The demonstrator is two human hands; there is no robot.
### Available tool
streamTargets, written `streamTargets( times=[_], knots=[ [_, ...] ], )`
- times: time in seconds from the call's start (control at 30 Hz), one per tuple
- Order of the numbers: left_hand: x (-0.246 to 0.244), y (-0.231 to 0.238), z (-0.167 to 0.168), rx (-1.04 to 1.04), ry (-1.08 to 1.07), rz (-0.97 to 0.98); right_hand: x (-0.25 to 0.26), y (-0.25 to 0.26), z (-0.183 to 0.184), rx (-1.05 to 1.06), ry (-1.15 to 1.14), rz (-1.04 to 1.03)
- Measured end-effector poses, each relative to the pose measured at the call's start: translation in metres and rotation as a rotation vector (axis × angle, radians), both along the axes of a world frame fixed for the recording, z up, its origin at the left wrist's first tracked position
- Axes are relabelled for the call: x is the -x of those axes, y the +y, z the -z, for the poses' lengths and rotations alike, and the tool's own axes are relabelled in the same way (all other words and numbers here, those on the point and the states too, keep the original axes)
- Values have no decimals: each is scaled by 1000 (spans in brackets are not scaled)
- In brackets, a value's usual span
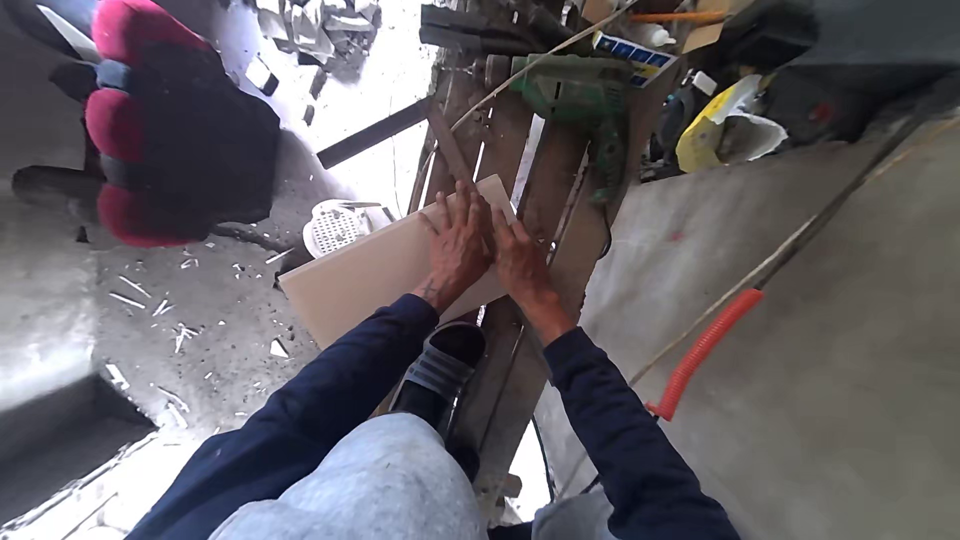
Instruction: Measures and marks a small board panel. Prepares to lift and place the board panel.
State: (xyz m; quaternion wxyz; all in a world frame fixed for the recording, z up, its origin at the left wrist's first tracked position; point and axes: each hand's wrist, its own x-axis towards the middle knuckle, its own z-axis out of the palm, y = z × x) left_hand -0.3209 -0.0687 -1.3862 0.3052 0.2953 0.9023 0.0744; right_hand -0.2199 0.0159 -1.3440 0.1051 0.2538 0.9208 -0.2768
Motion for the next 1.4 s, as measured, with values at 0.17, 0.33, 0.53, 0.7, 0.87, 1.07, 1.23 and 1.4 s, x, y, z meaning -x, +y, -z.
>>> streamTargets(
  times=[0.17, 0.33, 0.53, 0.7, 0.87, 1.07, 1.23, 1.4],
  knots=[
    [-1, 3, 2, -31, -10, -22, 3, 4, 29, -38, 1, 4],
    [0, 2, -3, -24, -52, -21, -38, -2, -6, 47, -53, -1],
    [0, 4, -6, -3, -37, -10, -48, -6, 6, -3, -67, 14],
    [1, 3, -2, 2, -49, -10, -76, -10, 17, -39, -105, 30],
    [0, 4, -4, 2, -45, -6, -106, -14, 17, -56, -118, 39],
    [1, 3, -2, 3, -56, 9, -140, -20, 18, -54, -129, 30],
    [2, 4, -5, 7, -75, -1, -164, -20, 12, -37, -222, 11],
    [4, 4, -5, -5, -60, -11, -142, -8, -14, -99, -3, 80]
  ],
)
